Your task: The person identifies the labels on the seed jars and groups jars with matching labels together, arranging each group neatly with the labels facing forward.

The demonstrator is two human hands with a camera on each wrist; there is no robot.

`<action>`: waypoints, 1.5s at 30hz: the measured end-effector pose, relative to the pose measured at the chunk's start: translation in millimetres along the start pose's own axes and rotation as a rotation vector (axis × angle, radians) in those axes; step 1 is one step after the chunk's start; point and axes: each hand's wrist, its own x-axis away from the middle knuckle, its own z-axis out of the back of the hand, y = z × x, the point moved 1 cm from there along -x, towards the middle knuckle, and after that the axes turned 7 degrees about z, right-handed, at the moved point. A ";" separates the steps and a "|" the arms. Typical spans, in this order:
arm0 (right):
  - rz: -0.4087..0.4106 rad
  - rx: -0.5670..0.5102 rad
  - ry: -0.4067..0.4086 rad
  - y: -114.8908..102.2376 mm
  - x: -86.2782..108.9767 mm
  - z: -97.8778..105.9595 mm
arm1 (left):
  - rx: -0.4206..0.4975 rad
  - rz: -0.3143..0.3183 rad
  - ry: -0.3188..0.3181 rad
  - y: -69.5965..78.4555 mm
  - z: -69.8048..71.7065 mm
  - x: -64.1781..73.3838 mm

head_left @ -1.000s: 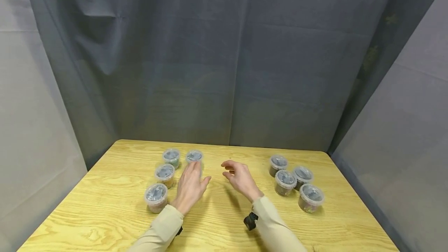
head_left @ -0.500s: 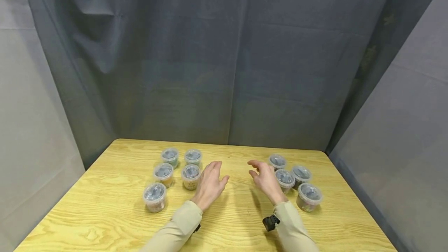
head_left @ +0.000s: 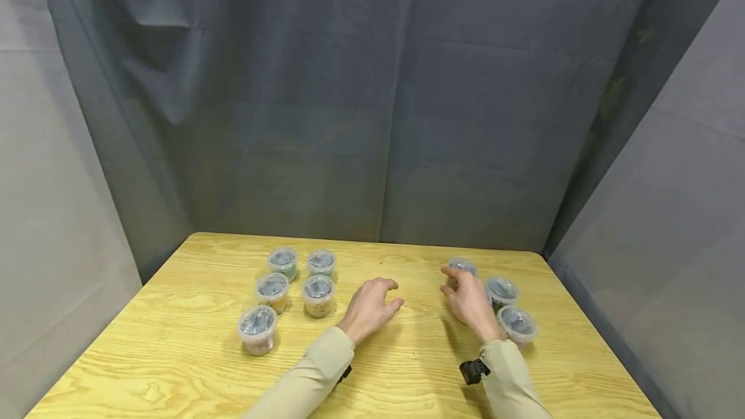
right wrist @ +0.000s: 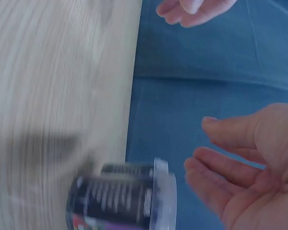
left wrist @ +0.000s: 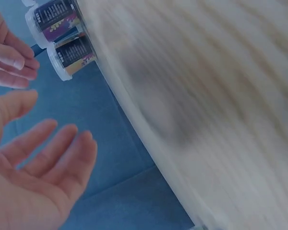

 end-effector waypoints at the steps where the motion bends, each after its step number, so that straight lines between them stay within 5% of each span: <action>1: -0.009 0.011 -0.011 2.6 1.0 3.1 | 0.005 -0.012 -0.028 1.2 -2.0 -1.8; 7: -0.076 -0.012 -0.058 19.7 5.0 20.8 | 0.032 -0.111 -0.133 11.8 -9.3 -14.3; 14: -0.088 0.038 -0.098 37.2 11.4 37.2 | -0.037 -0.223 -0.156 25.9 -23.8 -26.6; 23: -0.106 0.034 -0.134 45.1 13.7 39.4 | -0.121 -0.256 -0.190 50.5 -51.8 -29.0; 29: -0.038 0.083 -0.172 46.4 13.6 39.4 | -0.147 -0.243 -0.190 63.7 -60.7 -26.5; 36: 0.067 0.140 -0.242 46.4 15.3 38.9 | -0.277 -0.287 -0.245 68.2 -66.0 -24.1; 45: 0.190 0.114 -0.211 45.3 12.8 25.9 | -0.168 -0.272 -0.202 64.6 -66.5 -22.4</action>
